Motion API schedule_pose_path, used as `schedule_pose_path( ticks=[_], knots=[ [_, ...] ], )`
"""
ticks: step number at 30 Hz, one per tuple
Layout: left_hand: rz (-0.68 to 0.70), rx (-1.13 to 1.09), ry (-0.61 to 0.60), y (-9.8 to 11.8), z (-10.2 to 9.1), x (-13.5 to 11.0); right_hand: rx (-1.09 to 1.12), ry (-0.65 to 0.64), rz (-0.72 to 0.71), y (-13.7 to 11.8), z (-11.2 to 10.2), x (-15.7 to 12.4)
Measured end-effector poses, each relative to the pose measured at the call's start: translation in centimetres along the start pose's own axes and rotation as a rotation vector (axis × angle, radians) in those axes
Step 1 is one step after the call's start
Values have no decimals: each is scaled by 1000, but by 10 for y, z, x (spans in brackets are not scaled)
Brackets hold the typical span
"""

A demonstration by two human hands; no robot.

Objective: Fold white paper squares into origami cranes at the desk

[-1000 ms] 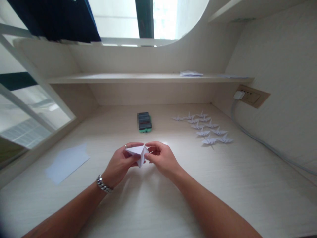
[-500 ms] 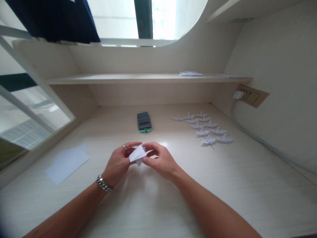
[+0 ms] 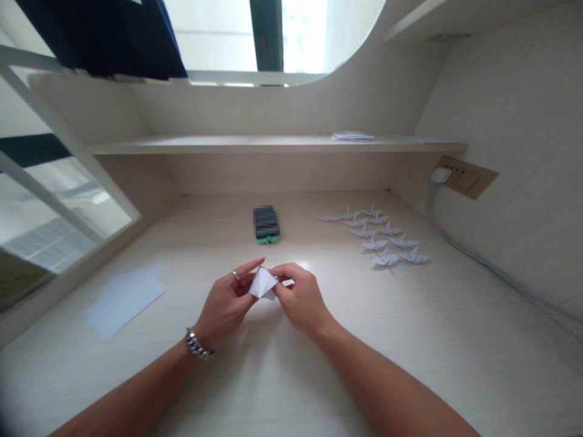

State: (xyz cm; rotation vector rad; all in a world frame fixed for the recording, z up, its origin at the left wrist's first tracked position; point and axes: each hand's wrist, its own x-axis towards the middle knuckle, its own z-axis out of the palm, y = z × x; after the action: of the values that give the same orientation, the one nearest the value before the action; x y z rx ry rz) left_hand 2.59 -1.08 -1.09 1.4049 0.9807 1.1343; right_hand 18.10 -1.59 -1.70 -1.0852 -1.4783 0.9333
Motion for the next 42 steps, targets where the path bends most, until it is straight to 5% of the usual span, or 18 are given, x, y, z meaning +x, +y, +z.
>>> schedule_pose_path(
  ticks=[10, 19, 32, 42],
  knots=[
    [-40, -177, 135, 4, -1, 4, 151, -18, 179, 7, 3, 3],
    [-26, -113, 167, 3, -2, 5, 207, -74, 280, 6, 3, 5],
    [34, 78, 154, -1, -3, 4, 156, -59, 176, 5, 6, 2],
    [136, 403, 90, -2, -4, 0, -157, 84, -7, -4, 2, -3]
  ],
)
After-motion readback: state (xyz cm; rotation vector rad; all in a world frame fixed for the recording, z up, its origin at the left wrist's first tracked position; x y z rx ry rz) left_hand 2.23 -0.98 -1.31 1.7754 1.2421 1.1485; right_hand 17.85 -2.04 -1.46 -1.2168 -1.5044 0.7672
